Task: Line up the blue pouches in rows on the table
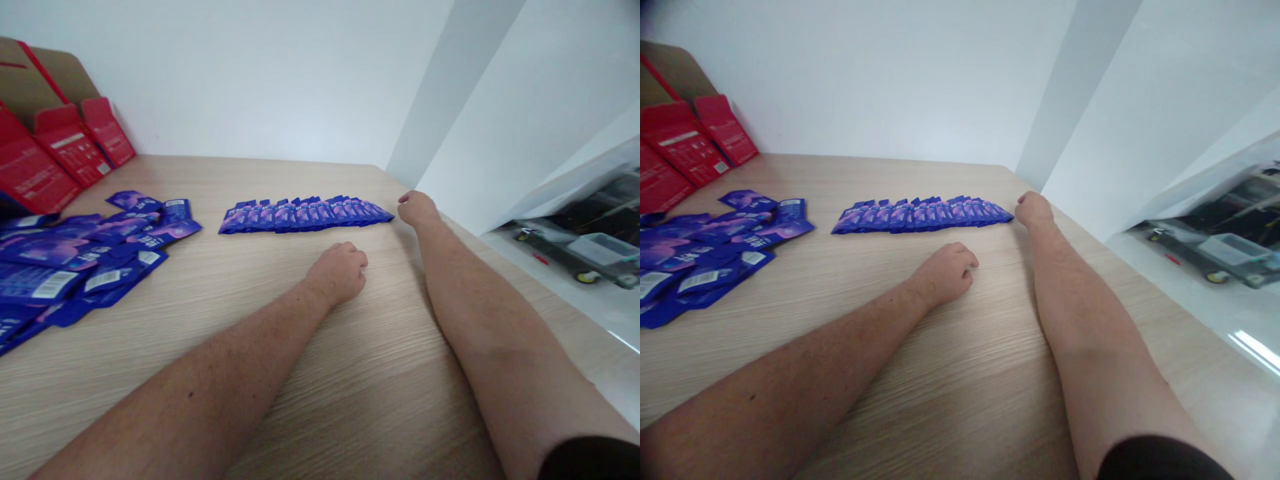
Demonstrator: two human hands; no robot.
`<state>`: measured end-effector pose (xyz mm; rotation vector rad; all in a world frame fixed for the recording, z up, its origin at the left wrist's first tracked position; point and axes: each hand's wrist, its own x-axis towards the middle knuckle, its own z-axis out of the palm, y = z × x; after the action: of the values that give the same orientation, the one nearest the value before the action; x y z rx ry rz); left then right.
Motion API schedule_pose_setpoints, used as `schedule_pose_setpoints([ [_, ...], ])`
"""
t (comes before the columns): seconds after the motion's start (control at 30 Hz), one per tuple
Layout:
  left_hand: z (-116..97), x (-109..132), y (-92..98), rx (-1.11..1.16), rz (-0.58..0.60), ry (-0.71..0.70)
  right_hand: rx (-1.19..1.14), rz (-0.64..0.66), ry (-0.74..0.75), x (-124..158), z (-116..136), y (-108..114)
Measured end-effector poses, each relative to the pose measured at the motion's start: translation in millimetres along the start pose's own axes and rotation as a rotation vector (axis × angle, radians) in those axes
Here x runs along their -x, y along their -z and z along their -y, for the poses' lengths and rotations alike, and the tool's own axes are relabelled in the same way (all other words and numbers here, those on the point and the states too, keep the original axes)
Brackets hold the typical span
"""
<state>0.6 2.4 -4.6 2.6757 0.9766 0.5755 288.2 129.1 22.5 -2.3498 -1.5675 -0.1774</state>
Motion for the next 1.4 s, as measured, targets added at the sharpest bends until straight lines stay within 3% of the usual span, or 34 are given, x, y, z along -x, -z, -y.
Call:
schedule_pose_setpoints([
  [0.23,0.9,-0.9,-1.1,0.001,-0.004,0.005,0.036,0.159,-0.014,1.8,-14.1,-8.7],
  [0.53,0.7,-1.1,-1.1,-0.016,-0.006,-0.004,0.091,0.155,0.041,4.3,1.7,-9.2],
  [1.1,2.5,-1.9,-3.0,-0.015,-0.020,-0.019,0.198,0.218,0.051,5.2,7.5,-4.0],
  [1.4,2.6,-1.9,-2.9,-0.014,-0.014,-0.014,0.137,0.274,0.020,6.4,9.0,-0.5],
])
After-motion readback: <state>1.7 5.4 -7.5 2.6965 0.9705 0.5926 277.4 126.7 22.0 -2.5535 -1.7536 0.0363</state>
